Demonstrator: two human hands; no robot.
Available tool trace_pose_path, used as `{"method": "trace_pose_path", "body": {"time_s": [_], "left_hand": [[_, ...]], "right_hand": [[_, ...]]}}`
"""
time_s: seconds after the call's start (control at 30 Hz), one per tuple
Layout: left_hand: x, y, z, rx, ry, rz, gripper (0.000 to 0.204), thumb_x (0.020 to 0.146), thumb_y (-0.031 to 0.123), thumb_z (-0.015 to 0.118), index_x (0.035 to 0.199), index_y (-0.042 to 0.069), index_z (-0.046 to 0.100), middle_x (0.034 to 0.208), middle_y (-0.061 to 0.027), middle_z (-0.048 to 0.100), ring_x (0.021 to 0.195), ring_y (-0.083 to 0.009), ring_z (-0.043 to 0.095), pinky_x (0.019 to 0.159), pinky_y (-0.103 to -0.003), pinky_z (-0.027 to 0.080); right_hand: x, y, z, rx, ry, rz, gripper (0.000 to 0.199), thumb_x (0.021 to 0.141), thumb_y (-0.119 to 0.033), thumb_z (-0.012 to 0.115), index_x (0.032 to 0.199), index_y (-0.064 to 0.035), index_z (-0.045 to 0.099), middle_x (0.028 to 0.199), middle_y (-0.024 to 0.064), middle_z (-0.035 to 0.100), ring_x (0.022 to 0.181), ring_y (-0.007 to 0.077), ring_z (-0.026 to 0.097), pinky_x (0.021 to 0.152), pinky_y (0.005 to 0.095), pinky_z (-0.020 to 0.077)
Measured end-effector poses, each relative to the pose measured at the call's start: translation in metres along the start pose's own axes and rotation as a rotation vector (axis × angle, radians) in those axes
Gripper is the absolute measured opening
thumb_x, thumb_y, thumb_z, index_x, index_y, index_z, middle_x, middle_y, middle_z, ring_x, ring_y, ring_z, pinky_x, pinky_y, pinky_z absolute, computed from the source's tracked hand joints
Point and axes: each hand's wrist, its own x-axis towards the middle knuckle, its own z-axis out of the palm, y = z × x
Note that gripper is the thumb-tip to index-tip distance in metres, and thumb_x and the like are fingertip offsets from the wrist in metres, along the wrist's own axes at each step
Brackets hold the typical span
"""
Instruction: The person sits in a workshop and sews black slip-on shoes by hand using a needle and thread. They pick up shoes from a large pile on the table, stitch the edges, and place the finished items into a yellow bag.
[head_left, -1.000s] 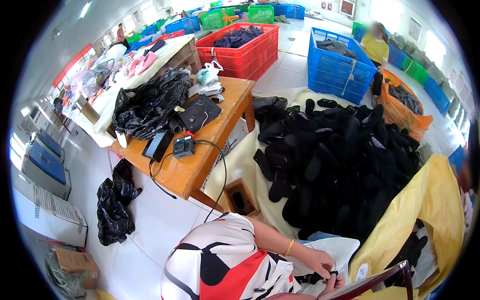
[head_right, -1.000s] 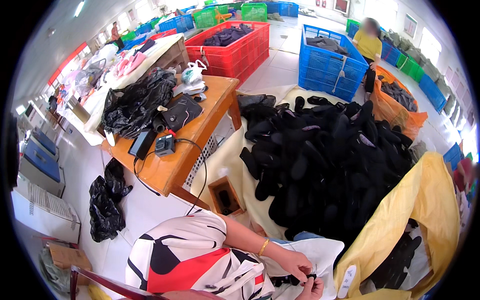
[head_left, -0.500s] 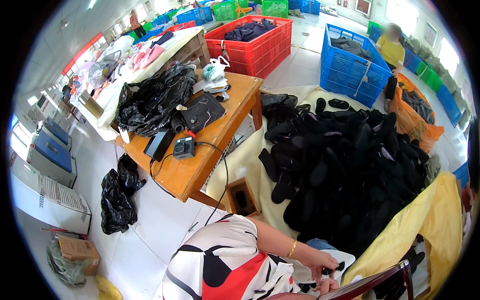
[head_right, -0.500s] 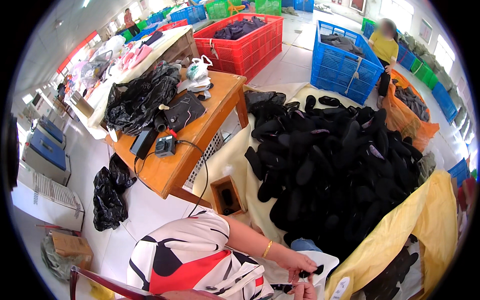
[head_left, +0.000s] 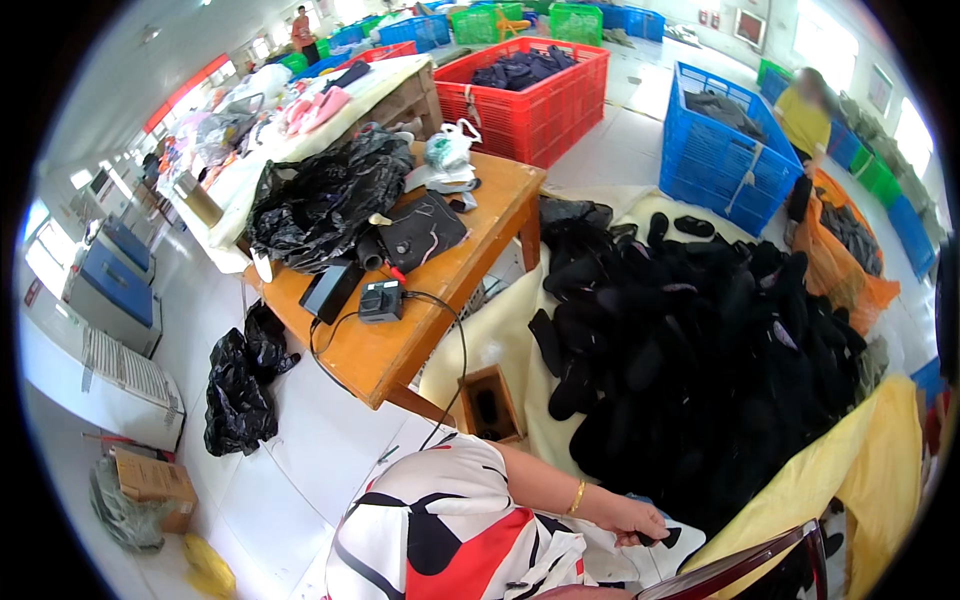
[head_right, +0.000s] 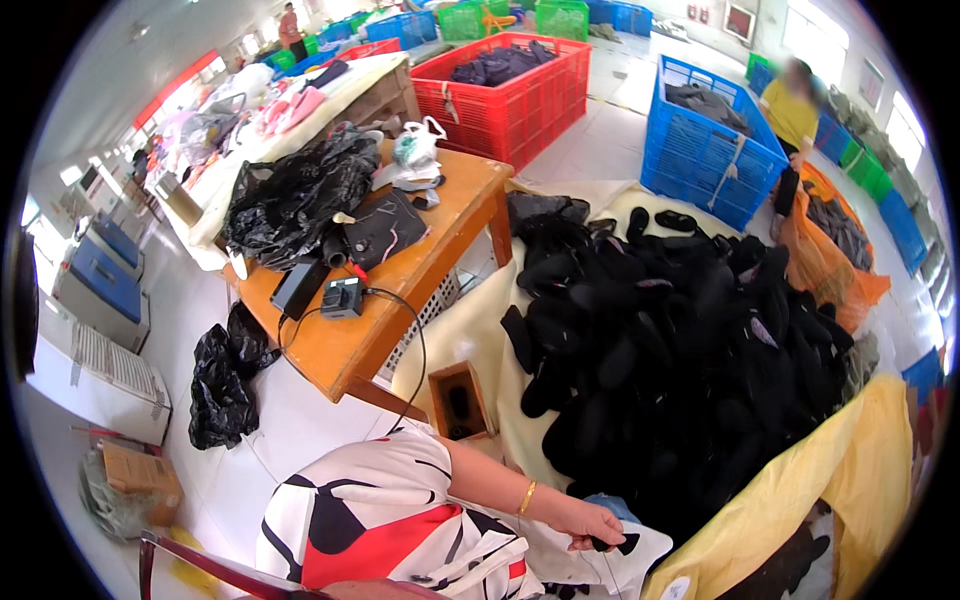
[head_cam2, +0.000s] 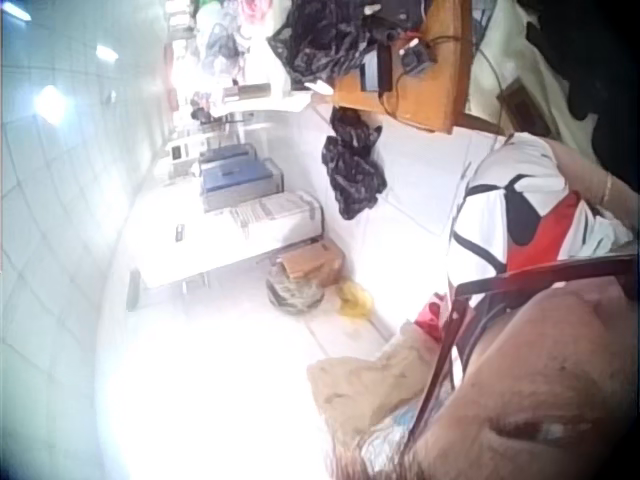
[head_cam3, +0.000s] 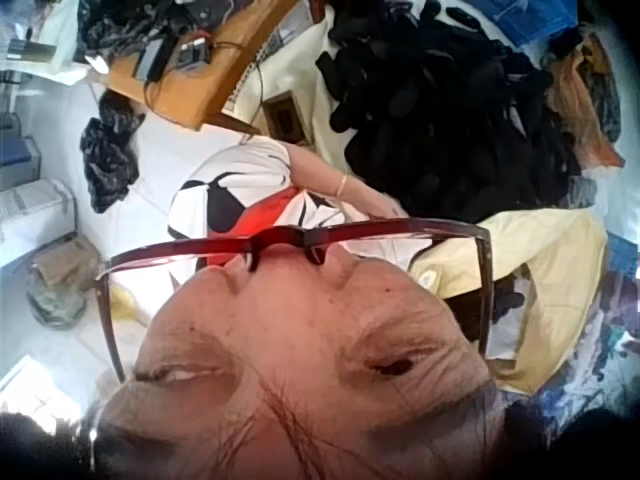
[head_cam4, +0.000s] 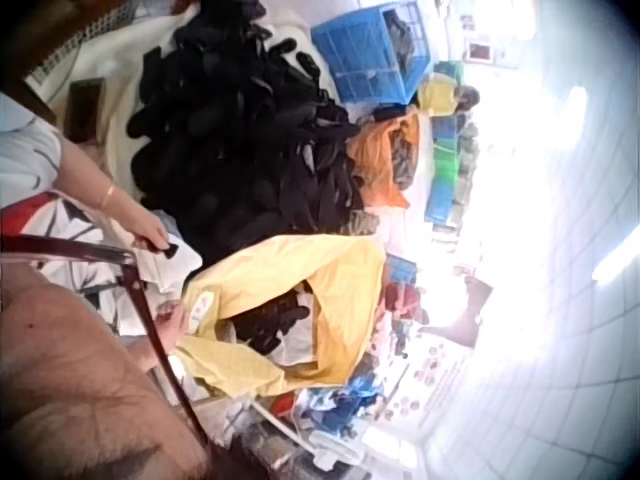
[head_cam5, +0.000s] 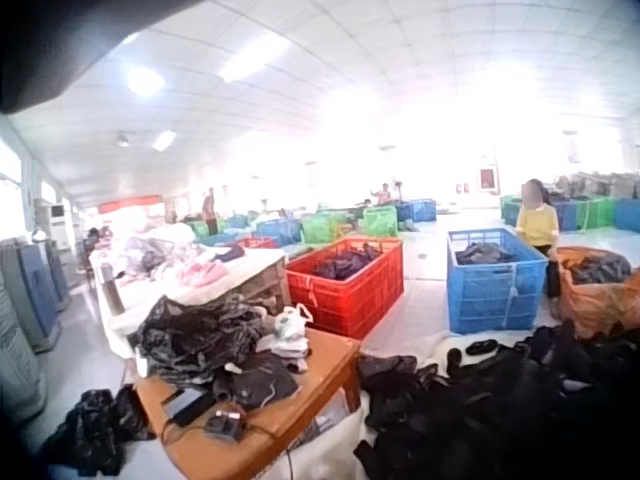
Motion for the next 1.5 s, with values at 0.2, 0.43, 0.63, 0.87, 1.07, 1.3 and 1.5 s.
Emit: {"method": "trace_pose_path", "body": {"time_s": [0.2,0.43,0.63,0.87,1.07,1.3,1.5], "left_hand": [[-0.007,0.002,-0.005,0.047,0.006,0.025,0.036,0.099,0.039,0.058,0.083,0.008,0.061,0.053,0.0014,0.045,0.043,-0.0099,0.046,0.042,-0.026,0.041],[-0.002,-0.001,-0.005,0.282,0.15,0.103,0.026,0.097,0.028,0.056,0.087,0.005,0.063,0.059,-0.0029,0.052,0.048,-0.0145,0.055,0.041,-0.029,0.045],[-0.009,-0.012,0.023,1.408,0.216,0.673,0.021,0.089,0.024,0.063,0.091,0.003,0.066,0.079,-0.0099,0.062,0.077,-0.0263,0.063,0.061,-0.039,0.05],[-0.012,-0.017,0.037,1.776,0.15,0.894,0.018,0.081,0.022,0.07,0.084,0.005,0.065,0.086,-0.0091,0.059,0.09,-0.0268,0.059,0.066,-0.036,0.051],[-0.017,-0.015,0.046,1.357,0.148,0.737,0.037,0.079,0.03,0.075,0.102,0.003,0.063,0.09,-0.0108,0.063,0.094,-0.0313,0.061,0.074,-0.04,0.051],[-0.004,0.004,0.039,1.079,-0.092,0.14,0.034,0.081,0.03,0.076,0.099,0.002,0.067,0.087,-0.0135,0.068,0.081,-0.0267,0.065,0.071,-0.038,0.051],[0.007,-0.003,0.029,1.056,-0.019,0.34,0.025,0.086,0.018,0.07,0.107,0.005,0.071,0.094,-0.0121,0.071,0.085,-0.0257,0.067,0.077,-0.035,0.053]], "right_hand": [[0.02,0.008,-0.021,0.101,0.211,0.075,0.019,0.096,-0.016,0.057,0.079,-0.0069,0.055,0.069,0.0017,0.052,0.064,0.012,0.049,0.058,0.0269,0.0421],[0.028,0.025,-0.034,-0.04,0.314,0.153,0.018,0.096,-0.018,0.055,0.081,-0.0079,0.055,0.069,0.0014,0.05,0.064,0.0117,0.05,0.056,0.0271,0.0424],[0.026,0.044,0.011,-0.197,0.001,0.114,0.015,0.093,-0.019,0.058,0.089,-0.0048,0.059,0.072,0.0044,0.055,0.066,0.0176,0.053,0.059,0.0304,0.0451],[0.022,0.048,0.033,-0.651,-0.277,-0.193,0.016,0.092,-0.019,0.06,0.09,-0.0026,0.059,0.074,0.0079,0.057,0.068,0.0212,0.055,0.061,0.0333,0.0456],[0.017,0.054,0.028,-0.796,-0.321,-0.355,0.018,0.091,-0.018,0.061,0.092,-0.0008,0.06,0.076,0.0109,0.059,0.069,0.0243,0.056,0.064,0.0358,0.0461],[0.002,0.062,0.021,-0.789,-0.141,-0.503,0.02,0.09,-0.018,0.063,0.094,0.0014,0.06,0.078,0.0144,0.061,0.071,0.0279,0.057,0.066,0.0386,0.0466],[-0.007,0.034,0.044,-0.659,0.116,-0.486,0.012,0.09,-0.01,0.064,0.089,0.0019,0.064,0.074,0.0158,0.061,0.068,0.0287,0.058,0.064,0.0384,0.0457]]}}
